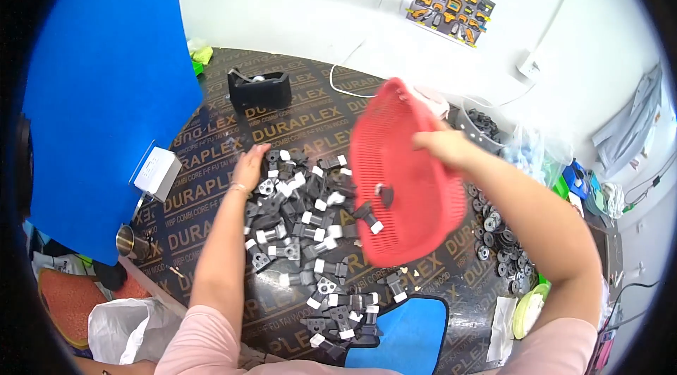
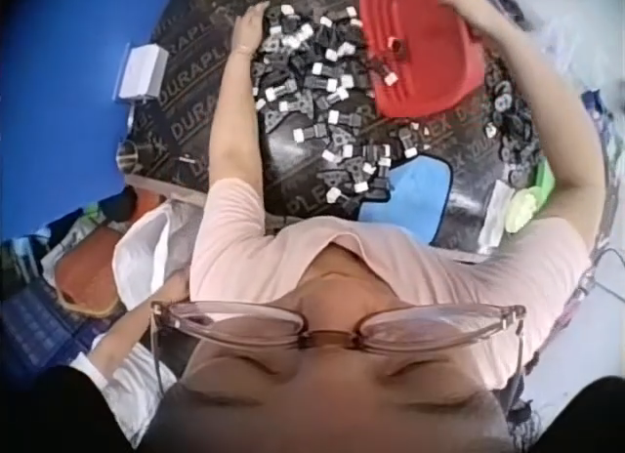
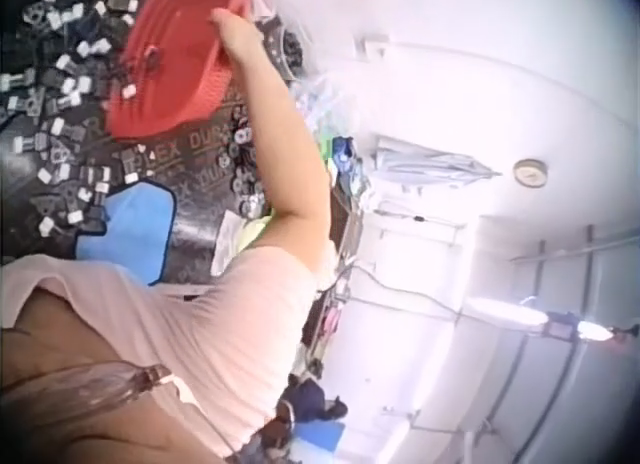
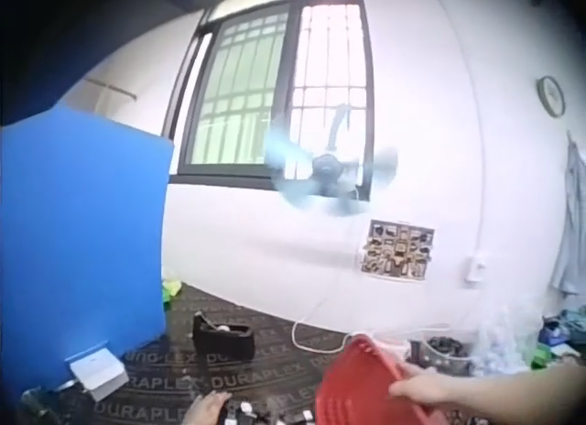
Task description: Sorting and gathering small plastic components into baskets and bags on a factory workbench.
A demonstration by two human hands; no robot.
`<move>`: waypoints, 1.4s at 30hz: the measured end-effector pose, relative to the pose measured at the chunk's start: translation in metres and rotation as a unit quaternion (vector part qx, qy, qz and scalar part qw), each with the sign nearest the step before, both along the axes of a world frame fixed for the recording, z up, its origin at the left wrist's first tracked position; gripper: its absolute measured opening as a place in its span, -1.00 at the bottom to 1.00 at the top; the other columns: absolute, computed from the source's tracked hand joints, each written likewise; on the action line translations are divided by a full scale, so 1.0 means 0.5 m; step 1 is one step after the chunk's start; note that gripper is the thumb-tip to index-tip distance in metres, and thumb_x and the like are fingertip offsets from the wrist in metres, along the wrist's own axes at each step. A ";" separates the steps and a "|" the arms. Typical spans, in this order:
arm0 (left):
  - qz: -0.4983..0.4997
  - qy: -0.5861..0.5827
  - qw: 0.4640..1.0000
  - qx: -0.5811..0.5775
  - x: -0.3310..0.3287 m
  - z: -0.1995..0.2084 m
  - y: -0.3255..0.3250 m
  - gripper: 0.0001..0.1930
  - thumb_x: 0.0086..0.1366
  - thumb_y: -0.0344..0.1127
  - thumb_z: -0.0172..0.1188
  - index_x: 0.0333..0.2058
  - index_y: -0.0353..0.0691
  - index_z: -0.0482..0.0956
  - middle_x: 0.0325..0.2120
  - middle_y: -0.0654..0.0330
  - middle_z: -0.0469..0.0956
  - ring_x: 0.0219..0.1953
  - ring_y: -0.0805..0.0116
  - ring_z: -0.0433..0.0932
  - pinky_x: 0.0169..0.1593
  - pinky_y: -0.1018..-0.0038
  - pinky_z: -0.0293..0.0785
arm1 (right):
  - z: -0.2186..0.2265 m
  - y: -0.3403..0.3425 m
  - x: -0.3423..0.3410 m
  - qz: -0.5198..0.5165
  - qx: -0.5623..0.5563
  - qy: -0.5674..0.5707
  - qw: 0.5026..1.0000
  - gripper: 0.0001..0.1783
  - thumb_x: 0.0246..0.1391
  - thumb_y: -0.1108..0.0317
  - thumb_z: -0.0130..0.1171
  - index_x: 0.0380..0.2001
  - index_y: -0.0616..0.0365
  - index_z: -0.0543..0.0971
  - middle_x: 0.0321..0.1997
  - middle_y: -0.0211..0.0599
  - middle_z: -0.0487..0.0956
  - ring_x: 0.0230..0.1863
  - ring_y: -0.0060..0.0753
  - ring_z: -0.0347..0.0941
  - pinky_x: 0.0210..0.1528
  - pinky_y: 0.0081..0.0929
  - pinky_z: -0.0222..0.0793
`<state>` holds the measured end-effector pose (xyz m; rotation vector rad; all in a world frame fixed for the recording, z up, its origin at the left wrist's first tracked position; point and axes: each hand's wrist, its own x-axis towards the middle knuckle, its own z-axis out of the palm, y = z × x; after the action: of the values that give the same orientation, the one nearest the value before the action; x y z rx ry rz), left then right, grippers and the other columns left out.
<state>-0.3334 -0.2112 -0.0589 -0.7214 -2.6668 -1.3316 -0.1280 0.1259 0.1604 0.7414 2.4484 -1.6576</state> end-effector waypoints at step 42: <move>0.079 0.079 0.989 -0.093 0.613 0.069 0.152 0.06 -0.23 0.33 0.31 0.25 0.01 0.13 0.22 -0.18 0.00 0.26 -0.30 -0.10 0.22 -0.20 -0.20 | -0.004 -0.043 0.191 0.079 -0.056 0.023 0.995 -0.18 -0.14 0.51 0.03 0.29 0.04 0.12 0.00 -0.29 0.45 -0.07 -0.45 0.41 0.00 -0.49 0.34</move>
<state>-0.0267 -0.1349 -0.0245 -0.5892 -2.6786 -0.9561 -0.0325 0.1043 0.1585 0.4880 2.3519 -1.7522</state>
